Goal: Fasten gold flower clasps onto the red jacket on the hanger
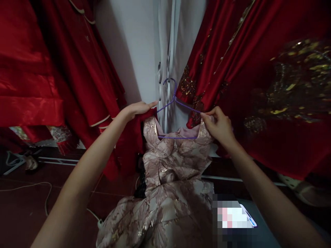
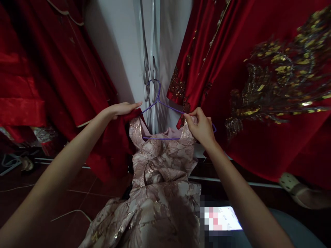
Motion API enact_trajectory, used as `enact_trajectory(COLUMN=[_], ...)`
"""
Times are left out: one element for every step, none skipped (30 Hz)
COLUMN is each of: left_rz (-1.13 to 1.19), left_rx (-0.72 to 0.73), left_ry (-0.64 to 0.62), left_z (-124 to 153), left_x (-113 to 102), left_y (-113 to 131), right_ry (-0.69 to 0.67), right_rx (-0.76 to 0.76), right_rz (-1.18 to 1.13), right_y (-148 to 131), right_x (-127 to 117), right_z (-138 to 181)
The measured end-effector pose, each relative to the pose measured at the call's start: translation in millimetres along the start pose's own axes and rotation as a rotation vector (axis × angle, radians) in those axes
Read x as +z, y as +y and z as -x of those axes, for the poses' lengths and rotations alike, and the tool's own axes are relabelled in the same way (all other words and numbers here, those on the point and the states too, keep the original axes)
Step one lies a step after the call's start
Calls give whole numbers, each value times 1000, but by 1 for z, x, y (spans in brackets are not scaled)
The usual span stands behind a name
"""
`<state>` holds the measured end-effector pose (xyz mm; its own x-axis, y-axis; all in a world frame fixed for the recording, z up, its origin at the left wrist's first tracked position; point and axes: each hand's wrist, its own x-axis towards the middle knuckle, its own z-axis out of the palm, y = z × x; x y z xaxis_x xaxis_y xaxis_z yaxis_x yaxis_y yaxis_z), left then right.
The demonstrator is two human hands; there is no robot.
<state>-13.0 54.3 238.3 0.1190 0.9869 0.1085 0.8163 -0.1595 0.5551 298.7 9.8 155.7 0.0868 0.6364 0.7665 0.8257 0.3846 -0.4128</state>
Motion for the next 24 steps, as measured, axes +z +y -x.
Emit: enact_trajectory(left_rz=[-51,-101,-150,-197,-234,-253,-257,-248,-229,-198,-164,-128,-88,-44,-4,31,56,67,64,51,34,19,13,16], left_rx=[-9,-16,-20,-21,-22,-23,-28,-35,-40,-37,-26,-11,10,40,81,138,209,285,352,405,442,458,452,421], left_ry=[-50,-102,-152,-190,-214,-223,-212,-179,-127,-62,9,86,158,219,267,305,332,343,339,326,308,286,249,191], left_z=[8,14,19,22,23,22,20,16,11,5,-1,-8,-14,-19,-23,-25,-25,-23,-20,-16,-12,-9,-6,-5], left_x=[-2,-4,-6,-8,-10,-10,-10,-9,-7,-3,1,7,13,21,29,37,44,50,54,56,55,52,47,40], left_y=[-1,-5,-10,-16,-23,-29,-35,-39,-42,-43,-42,-39,-35,-29,-21,-13,-4,3,9,14,16,17,16,13], right_ry=[7,15,21,24,24,26,27,27,26,22,18,11,4,-1,-5,-8,-11,-13,-15,-18,-25,-41,-77,-140], right_rx=[-12,-23,-35,-46,-55,-61,-66,-70,-74,-80,-86,-92,-98,-101,-100,-96,-88,-78,-66,-53,-38,-18,9,47], right_rz=[12,23,34,46,57,68,74,75,71,62,52,42,32,23,15,9,4,-3,-12,-27,-50,-79,-111,-142], right_y=[0,-1,-1,-2,-3,-5,-6,-7,-8,-9,-10,-10,-11,-11,-12,-13,-14,-15,-15,-15,-14,-12,-10,-7], right_x=[-1,-2,-3,-3,-3,-3,-2,-2,-1,-1,0,1,2,2,3,4,5,5,5,5,4,4,3,2], right_z=[-1,-3,-4,-4,-4,-4,-4,-3,-3,-2,-1,0,1,2,4,6,8,10,12,12,11,9,5,-1])
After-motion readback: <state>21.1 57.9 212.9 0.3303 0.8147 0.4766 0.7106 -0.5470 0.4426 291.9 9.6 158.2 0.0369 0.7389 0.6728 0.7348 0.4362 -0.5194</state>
